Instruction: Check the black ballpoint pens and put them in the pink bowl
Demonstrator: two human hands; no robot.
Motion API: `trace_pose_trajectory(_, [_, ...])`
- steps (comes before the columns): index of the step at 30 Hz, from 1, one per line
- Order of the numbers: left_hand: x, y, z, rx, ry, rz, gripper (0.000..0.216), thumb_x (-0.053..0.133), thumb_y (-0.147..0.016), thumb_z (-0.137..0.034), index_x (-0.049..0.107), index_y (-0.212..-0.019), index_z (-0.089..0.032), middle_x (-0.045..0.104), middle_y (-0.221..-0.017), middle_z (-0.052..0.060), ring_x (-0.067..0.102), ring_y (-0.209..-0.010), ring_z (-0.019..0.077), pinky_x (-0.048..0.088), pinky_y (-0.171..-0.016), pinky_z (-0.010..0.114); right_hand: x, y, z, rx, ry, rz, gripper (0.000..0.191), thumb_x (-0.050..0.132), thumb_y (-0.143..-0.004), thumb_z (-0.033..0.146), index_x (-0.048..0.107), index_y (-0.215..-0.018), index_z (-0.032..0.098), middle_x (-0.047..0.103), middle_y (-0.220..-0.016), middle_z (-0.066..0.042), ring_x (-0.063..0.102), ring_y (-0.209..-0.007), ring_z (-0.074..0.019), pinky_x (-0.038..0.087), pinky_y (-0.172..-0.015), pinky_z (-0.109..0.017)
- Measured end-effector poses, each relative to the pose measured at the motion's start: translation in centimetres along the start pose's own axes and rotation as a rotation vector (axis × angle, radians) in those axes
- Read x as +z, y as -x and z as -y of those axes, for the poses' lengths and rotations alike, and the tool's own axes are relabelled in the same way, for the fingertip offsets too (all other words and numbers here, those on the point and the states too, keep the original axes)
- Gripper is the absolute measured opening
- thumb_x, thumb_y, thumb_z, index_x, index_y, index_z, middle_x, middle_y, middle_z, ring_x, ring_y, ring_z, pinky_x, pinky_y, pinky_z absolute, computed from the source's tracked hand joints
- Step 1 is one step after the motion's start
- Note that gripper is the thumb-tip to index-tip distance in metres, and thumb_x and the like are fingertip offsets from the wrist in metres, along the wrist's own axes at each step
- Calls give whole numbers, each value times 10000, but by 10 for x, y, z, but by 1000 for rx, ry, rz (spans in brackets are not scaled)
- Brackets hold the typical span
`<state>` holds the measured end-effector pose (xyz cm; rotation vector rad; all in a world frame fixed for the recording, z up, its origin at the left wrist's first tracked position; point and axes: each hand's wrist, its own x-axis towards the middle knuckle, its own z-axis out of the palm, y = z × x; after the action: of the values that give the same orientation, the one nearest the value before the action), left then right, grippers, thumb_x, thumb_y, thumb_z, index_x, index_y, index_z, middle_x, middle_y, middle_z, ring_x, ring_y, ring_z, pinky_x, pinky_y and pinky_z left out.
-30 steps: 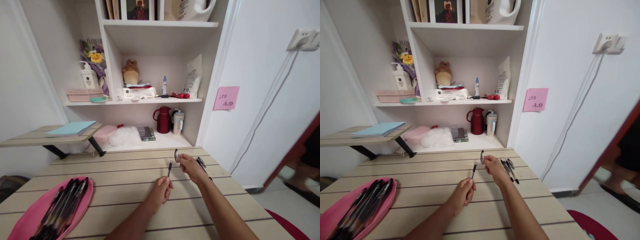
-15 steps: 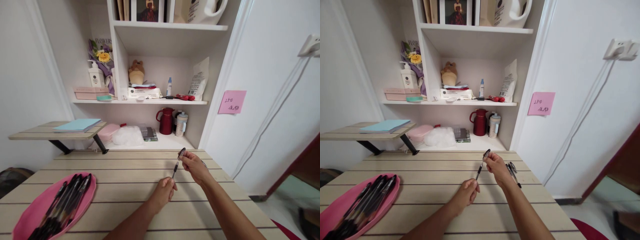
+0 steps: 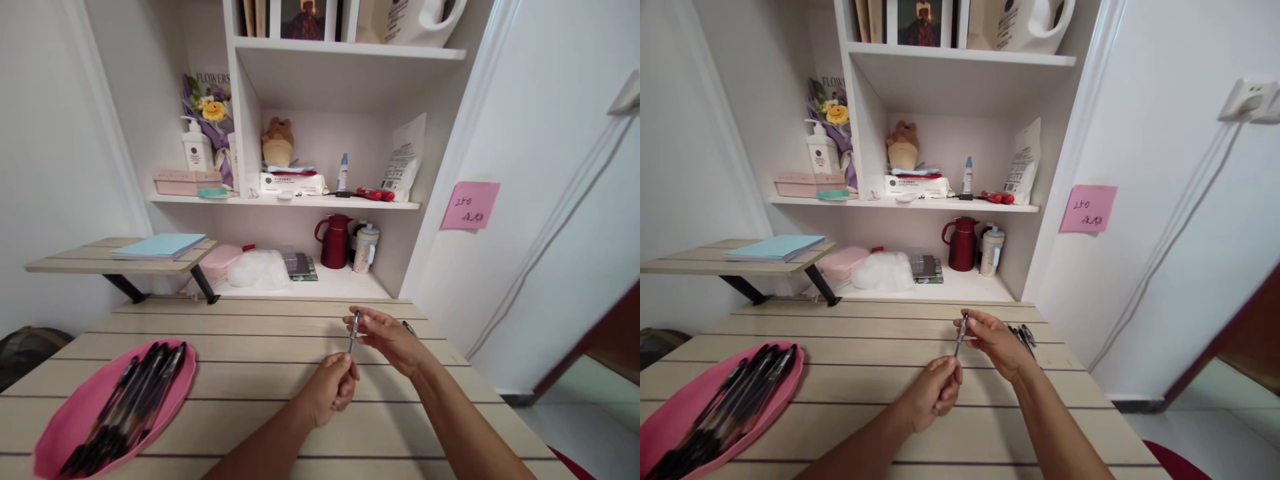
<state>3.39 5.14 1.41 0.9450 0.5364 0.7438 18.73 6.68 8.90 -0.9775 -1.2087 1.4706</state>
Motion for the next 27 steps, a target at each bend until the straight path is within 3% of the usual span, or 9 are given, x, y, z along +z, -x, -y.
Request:
trace_pose_trajectory(2, [1,5,-6,-103,100,96,344,438,-778,-527,432,-703,-190,273,-402,-98,129,-293,30,33,-346,182,2,1,1,8,-96,56,442,679,-629,424,577,-1001,207,653,-960,-89,593,-865,-191,398,-756,-328])
trace_pose_trajectory(6, [8,11,-11,-203,200,195,302,453,-776,-492,436,-706,-198,227,-416,-99,93,-312,43,29,-367,190,15,-2,-9,-28,-192,37,298,682,-638,404,564,-823,201,649,-761,-32,590,-689,-145,414,-705,-295])
trace_pose_trajectory(9, [15,8,-6,-25,50,-48,310,454,-773,-489,449,-679,-194,232,-417,-95,98,-339,45,67,-389,197,28,-4,-23,-71,-189,-120,296,664,-640,434,524,-768,206,621,-674,-6,565,-614,-134,423,-644,-275])
trace_pose_trajectory(12, [19,2,-1,268,-313,-345,293,509,-756,-403,464,-585,-169,342,-455,-54,256,-416,61,167,-435,206,36,-4,-35,-132,-143,-331,309,646,-643,456,499,-753,208,612,-641,1,558,-603,-136,419,-592,-257])
trace_pose_trajectory(14, [20,0,-3,396,-474,-406,260,545,-733,-337,482,-558,-156,420,-513,-25,341,-499,80,213,-475,212,39,-2,-38,-156,-120,-425,305,628,-657,466,491,-759,214,615,-634,4,557,-596,-136,412,-561,-249])
trace_pose_trajectory(16, [19,1,-8,380,-436,-350,214,540,-739,-332,511,-617,-158,418,-513,-33,326,-482,75,206,-461,209,38,2,-34,-128,-131,-411,303,612,-673,473,502,-796,219,638,-679,-9,574,-631,-151,417,-551,-253])
trace_pose_trajectory(21, [17,10,-17,-32,125,71,219,478,-790,-421,485,-806,-203,307,-450,-96,109,-335,35,59,-369,178,32,9,-13,-75,-449,-119,414,553,-705,533,545,-985,228,647,-965,-67,594,-891,-204,468,-708,-328])
trace_pose_trajectory(24, [15,15,-16,-160,345,226,205,492,-791,-398,475,-776,-195,278,-440,-95,117,-315,31,43,-352,164,35,8,-10,-146,-546,-94,311,619,-689,447,554,-887,215,634,-759,-17,610,-757,-175,476,-591,-278])
trace_pose_trajectory(27, [16,16,-13,-182,437,228,233,511,-783,-388,428,-692,-190,261,-422,-94,117,-303,28,40,-343,156,44,6,-14,-184,-479,-207,250,617,-696,425,507,-766,211,498,-538,52,562,-558,-132,357,-374,-187])
